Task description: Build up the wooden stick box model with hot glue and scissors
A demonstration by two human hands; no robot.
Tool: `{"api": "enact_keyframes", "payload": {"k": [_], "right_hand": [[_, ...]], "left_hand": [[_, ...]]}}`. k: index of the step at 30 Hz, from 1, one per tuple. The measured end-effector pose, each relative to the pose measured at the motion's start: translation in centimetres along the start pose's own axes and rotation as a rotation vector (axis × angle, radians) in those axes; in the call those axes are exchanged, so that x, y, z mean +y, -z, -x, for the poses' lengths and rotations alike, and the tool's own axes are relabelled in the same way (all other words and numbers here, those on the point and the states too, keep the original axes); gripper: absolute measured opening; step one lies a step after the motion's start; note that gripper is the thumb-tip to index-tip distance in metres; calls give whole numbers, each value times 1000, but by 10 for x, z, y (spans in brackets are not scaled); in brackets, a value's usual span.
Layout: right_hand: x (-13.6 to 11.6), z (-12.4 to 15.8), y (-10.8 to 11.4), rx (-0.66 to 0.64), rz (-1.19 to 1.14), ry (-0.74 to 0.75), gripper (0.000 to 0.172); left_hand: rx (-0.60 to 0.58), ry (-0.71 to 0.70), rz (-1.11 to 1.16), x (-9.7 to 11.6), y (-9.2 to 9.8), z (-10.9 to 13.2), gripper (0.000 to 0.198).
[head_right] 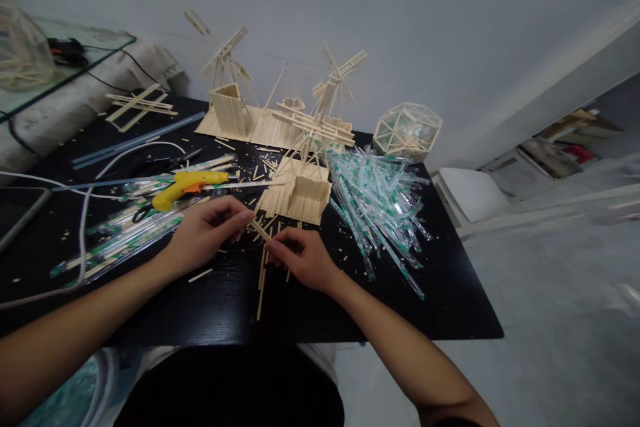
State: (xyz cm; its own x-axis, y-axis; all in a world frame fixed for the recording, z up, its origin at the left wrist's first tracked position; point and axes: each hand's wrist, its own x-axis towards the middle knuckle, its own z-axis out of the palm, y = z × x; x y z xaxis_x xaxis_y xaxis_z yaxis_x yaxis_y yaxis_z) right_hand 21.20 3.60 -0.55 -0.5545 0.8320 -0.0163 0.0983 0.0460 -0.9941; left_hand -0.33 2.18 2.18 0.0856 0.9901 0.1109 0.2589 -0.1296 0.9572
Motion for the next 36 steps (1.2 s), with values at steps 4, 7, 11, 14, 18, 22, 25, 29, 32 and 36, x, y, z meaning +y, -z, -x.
{"api": "enact_keyframes", "payload": {"k": [4, 7, 11, 14, 18, 22, 25, 29, 32, 36], "right_hand": [[-1, 0, 1, 0, 14, -4, 33], [-1, 0, 1, 5, 27, -2, 31], [-1, 1, 1, 8, 28, -2, 31], [-1, 1, 1, 11, 20, -12, 32], [-1, 0, 1, -17, 10, -21, 32], [0, 0, 1, -39, 3, -18, 30], [1, 0, 2, -46, 19, -2, 30], [2, 0, 2, -59, 44, 11, 28], [1, 0, 2, -59, 61, 13, 28], [-1, 0, 1, -53, 61, 5, 29]], "left_hand": [[6, 0, 1, 1, 0, -1, 29], [2, 9, 2, 1, -1, 0, 30], [5, 9, -11, 1, -1, 0, 30], [3, 12, -20, 0, -1, 0, 31], [-19, 9, -37, -3, -1, -1, 32], [-92, -8, -66, -8, -3, 0, 32], [-162, -38, -90, -10, -5, 2, 31], [-201, -74, -106, -11, -6, 3, 30], [-201, -88, -130, -11, -5, 2, 30], [-195, -84, -127, -12, -5, 1, 30]]}}
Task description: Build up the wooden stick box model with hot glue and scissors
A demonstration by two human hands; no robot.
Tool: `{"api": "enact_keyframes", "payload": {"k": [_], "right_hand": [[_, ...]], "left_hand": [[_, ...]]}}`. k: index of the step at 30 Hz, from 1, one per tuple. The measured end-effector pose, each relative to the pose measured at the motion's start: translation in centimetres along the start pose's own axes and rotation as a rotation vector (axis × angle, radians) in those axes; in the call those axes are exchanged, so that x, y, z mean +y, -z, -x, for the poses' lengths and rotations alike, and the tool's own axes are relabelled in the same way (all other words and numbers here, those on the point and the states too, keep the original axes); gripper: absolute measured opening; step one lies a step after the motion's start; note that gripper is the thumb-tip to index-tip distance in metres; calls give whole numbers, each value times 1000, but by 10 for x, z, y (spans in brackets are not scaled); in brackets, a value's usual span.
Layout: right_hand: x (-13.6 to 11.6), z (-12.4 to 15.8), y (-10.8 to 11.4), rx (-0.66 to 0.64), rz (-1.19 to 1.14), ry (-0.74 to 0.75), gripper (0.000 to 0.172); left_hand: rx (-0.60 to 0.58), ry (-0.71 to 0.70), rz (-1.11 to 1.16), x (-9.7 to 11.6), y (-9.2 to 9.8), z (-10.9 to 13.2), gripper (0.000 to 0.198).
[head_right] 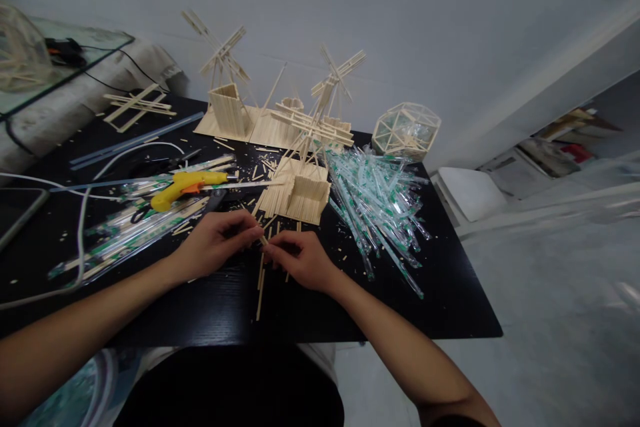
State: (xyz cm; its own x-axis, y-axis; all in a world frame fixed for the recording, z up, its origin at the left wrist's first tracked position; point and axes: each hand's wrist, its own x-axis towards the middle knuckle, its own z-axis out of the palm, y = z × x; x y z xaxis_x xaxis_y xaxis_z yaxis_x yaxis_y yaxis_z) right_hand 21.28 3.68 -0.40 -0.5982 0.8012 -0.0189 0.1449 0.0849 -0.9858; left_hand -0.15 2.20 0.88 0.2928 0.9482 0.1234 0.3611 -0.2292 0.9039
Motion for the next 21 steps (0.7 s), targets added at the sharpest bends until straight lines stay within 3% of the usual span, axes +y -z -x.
{"api": "enact_keyframes", "payload": {"k": [11, 21], "right_hand": [[4, -1, 0, 48, -14, 27, 26], [4, -2, 0, 60, -34, 20, 24]], "left_hand": [[71, 40, -18, -4, -3, 0, 33], [40, 15, -15, 1, -1, -1, 32]]}}
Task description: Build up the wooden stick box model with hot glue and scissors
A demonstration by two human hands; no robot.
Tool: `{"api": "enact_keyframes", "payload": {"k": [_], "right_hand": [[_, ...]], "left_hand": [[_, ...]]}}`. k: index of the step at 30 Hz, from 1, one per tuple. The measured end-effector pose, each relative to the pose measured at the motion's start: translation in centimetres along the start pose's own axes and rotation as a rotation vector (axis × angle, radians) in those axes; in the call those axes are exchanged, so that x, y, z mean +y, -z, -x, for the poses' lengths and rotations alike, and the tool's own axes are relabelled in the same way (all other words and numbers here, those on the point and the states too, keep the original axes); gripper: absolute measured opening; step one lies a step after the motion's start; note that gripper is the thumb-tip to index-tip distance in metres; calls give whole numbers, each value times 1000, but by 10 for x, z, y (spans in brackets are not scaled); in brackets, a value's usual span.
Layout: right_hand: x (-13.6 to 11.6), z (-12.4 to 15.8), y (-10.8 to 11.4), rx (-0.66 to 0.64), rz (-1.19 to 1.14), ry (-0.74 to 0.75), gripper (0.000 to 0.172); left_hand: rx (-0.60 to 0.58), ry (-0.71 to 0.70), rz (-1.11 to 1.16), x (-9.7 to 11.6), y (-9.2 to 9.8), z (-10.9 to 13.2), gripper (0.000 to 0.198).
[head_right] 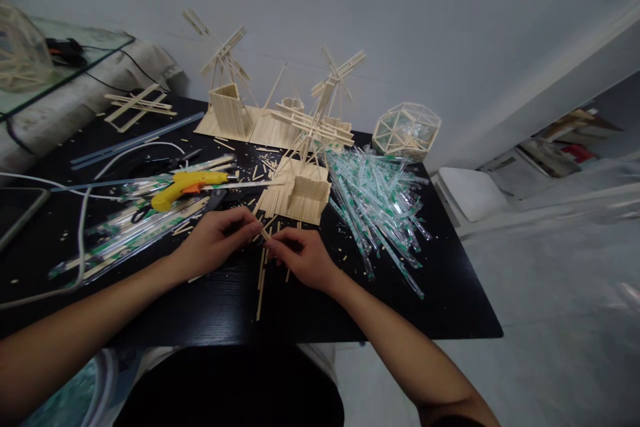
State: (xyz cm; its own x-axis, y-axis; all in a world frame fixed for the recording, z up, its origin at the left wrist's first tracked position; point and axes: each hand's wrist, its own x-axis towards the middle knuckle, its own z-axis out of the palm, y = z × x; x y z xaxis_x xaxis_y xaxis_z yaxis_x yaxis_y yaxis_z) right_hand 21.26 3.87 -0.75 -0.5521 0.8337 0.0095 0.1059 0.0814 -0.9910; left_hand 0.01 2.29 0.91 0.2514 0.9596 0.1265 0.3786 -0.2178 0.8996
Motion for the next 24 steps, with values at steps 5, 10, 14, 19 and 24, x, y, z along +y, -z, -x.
{"api": "enact_keyframes", "payload": {"k": [5, 10, 14, 19, 24], "right_hand": [[0, 0, 1, -17, -20, -5, 28], [0, 0, 2, -21, -22, -27, 30], [2, -1, 0, -33, -33, -23, 26], [4, -1, 0, -42, -25, -4, 23], [4, -1, 0, -39, -10, -16, 23]], "left_hand": [[-14, -24, 6, -1, 0, 2, 34], [-3, -29, -16, -1, 1, 3, 33], [40, 14, 2, 0, 5, 0, 33], [-18, 0, -40, 1, 8, -1, 35], [-19, -43, -89, -2, 5, 2, 34]]}}
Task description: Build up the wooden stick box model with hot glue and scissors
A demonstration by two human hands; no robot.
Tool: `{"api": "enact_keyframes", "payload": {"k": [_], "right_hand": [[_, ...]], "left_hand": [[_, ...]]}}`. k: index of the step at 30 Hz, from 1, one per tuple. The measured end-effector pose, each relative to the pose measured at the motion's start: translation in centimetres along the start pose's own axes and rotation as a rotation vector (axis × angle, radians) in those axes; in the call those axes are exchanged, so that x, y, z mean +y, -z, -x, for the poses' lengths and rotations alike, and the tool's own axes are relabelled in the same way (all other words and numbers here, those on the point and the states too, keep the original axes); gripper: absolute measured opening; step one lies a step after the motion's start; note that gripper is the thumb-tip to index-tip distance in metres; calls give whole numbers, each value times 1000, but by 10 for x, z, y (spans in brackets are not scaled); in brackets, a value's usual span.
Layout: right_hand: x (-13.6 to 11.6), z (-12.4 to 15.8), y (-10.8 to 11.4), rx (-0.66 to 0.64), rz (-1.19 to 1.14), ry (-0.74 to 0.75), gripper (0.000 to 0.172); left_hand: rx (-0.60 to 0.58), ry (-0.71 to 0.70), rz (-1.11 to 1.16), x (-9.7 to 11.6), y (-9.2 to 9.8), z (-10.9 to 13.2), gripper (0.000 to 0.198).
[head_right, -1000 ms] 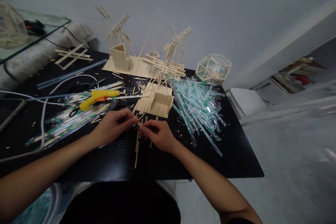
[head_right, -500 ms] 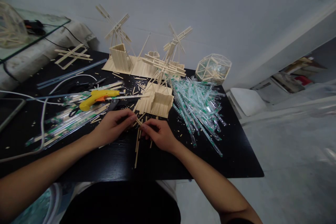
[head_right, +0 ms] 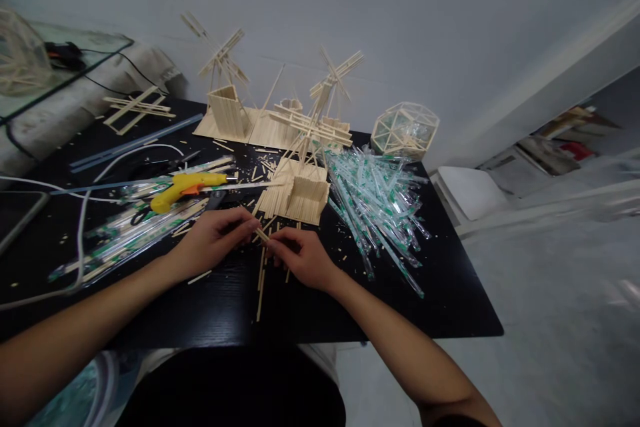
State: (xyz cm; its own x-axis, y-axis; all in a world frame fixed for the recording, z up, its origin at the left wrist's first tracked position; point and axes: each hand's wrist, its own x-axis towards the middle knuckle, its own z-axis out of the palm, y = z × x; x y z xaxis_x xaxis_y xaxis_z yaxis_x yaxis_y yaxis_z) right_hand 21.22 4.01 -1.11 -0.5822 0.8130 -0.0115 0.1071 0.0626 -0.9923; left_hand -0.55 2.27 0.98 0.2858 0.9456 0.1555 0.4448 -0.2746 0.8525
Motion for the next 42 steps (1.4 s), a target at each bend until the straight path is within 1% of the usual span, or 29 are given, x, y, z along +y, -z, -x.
{"api": "enact_keyframes", "payload": {"k": [4, 9, 13, 17, 24, 29, 33, 37, 42], "right_hand": [[-3, 1, -1, -12, -3, -9, 25], [-4, 1, 0, -8, -4, -24, 28], [-3, 1, 0, -8, -22, -25, 27], [-3, 1, 0, -16, -40, -22, 29], [-3, 0, 4, -65, -150, -55, 31], [-3, -1, 7, -90, -230, -89, 36], [1, -2, 7, -78, -308, -117, 40], [5, -3, 7, -122, -399, -141, 42], [4, -4, 7, -151, -442, -167, 42]], "left_hand": [[29, -22, -46, -2, -2, 0, 34], [36, -10, -32, 0, -2, -1, 37], [10, 6, 28, 2, -1, 0, 42], [-17, 34, 98, 5, 1, -1, 38], [-118, 118, 321, 8, 3, -3, 37], [-136, 109, 331, 9, 2, -3, 39], [-148, 104, 344, 8, 0, -2, 39], [-177, 100, 347, 6, -2, -1, 41], [-182, 73, 341, 6, -3, 0, 41]]}}
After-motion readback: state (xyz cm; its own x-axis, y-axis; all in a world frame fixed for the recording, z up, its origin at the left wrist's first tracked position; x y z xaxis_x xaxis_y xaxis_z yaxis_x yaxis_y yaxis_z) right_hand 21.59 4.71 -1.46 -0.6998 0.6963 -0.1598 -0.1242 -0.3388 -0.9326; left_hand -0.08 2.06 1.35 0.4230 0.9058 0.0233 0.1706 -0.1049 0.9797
